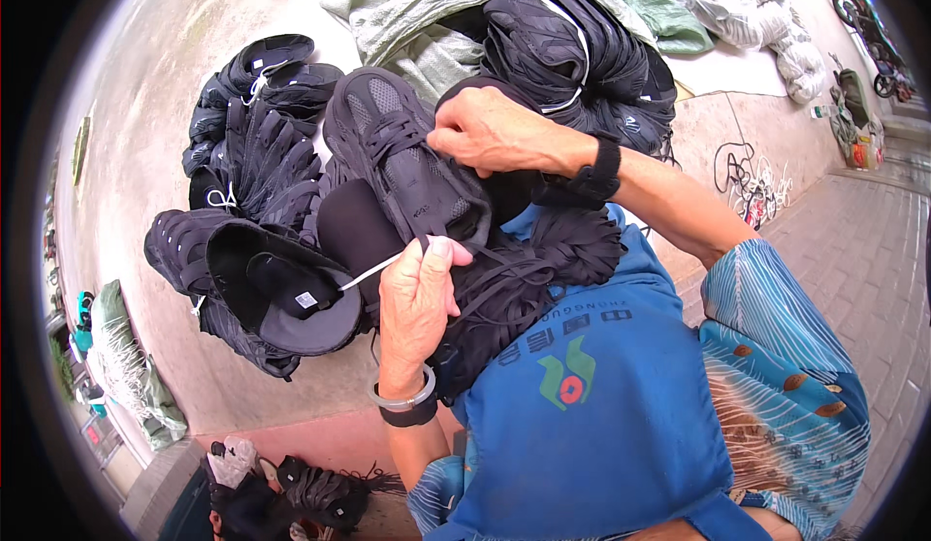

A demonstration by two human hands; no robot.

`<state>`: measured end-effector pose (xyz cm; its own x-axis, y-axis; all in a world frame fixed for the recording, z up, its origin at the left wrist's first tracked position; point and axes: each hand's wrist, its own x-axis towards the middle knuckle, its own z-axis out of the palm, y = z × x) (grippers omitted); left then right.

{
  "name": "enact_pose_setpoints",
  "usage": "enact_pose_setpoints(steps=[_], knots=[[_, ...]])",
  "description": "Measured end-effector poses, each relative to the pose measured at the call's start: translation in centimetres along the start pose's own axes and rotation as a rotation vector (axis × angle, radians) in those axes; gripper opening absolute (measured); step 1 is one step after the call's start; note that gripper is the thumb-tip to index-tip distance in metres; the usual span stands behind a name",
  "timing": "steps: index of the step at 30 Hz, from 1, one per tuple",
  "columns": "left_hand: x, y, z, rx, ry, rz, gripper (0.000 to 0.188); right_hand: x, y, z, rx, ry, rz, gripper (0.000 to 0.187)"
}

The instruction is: Inserting laces and organizing black athletic shoes into bundles.

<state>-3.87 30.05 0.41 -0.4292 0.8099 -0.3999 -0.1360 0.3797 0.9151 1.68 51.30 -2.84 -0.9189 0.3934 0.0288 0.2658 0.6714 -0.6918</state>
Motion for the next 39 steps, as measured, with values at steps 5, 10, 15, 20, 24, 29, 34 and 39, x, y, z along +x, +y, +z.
enact_pose_setpoints(steps=[5,10,15,20,24,29,34,39], knots=[[-0.2,0.4,2.3,0.287,-0.13,0.084,0.023,-3.3,-2.6,1.0,0.988,-0.54,0.482,0.042],[0.4,1.4,2.3,0.193,-0.191,-0.074,0.028,-3.7,-2.0,3.0,1.137,-0.3,0.431,0.024],[5.2,0.5,-1.3,0.519,0.459,0.24,0.019,-3.5,-1.2,1.7,1.01,-0.323,0.513,0.02],[8.2,-0.5,-3.0,0.946,0.495,0.451,0.017,-3.3,-1.3,1.8,0.985,-0.344,0.461,0.018],[8.8,-0.7,-2.4,1.083,0.549,0.567,0.011,-3.2,-0.9,2.1,0.974,-0.341,0.443,0.02],[10.0,-1.8,-4.2,0.981,0.527,0.621,0.013,-3.1,-1.1,2.2,0.944,-0.363,0.425,0.019],[10.0,0.3,-4.8,-0.225,0.118,-0.16,0.014,-3.1,-0.8,2.8,0.95,-0.363,0.416,0.019],[10.5,0.5,-4.9,-0.293,0.12,-0.204,0.017,-3.0,-0.8,2.9,0.98,-0.357,0.413,0.019]])
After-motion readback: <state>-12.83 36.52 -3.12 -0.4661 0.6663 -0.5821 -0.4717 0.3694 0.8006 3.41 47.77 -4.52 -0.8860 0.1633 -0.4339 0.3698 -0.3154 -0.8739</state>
